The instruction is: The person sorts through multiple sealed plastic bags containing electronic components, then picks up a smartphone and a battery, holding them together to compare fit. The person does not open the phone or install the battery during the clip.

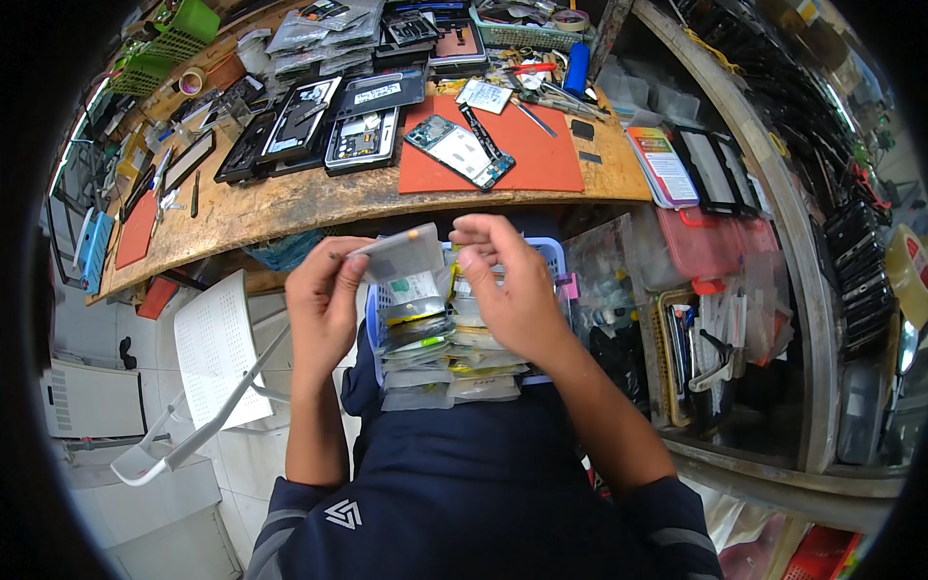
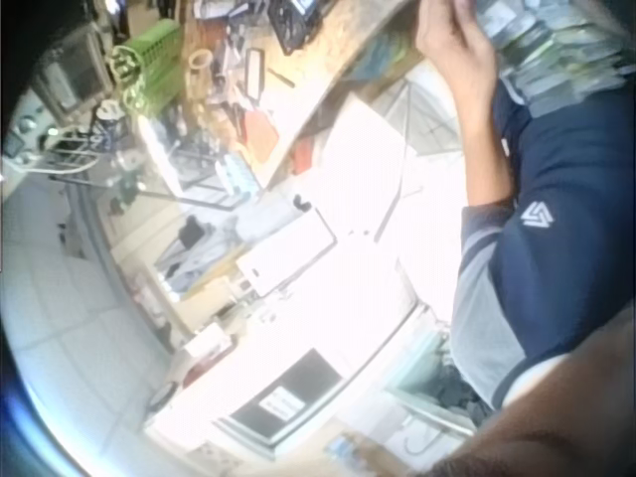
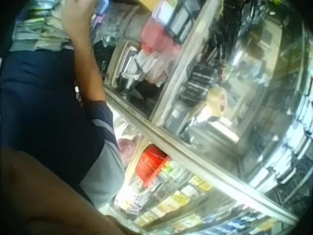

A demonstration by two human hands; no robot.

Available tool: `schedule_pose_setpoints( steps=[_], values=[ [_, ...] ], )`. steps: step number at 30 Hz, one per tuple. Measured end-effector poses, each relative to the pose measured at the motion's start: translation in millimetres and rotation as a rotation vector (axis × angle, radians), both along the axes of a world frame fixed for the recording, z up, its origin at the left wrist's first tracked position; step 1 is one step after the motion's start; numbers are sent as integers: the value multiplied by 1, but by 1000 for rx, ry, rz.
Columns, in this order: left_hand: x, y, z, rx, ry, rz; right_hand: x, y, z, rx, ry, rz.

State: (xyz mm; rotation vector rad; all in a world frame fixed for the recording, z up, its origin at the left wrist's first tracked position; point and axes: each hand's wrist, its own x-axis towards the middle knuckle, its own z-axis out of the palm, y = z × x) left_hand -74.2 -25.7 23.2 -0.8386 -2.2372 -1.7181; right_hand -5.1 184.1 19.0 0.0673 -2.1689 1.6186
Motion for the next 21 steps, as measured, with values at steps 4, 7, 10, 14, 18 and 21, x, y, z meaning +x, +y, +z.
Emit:
schedule_pose_setpoints(
  steps=[4,7,10,14,18,21],
  values=[
    [9,-22,-31,-383,-187,-350,-11,11,-6,45,-91,105],
    [23,-25,-42,-389,-134,-347,-16,11,-7,296,-152,230],
    [22,-26,-39,-513,14,-170,-22,0,-24,504,0,151],
    [4,-18,-45,-457,34,146,-24,-1,-32,685,-38,149],
    [-17,-4,-55,-396,27,205,-18,-1,-31,906,-63,300],
    [-23,0,-71,-310,-5,176,-16,3,-34,819,-37,296]
  ],
)
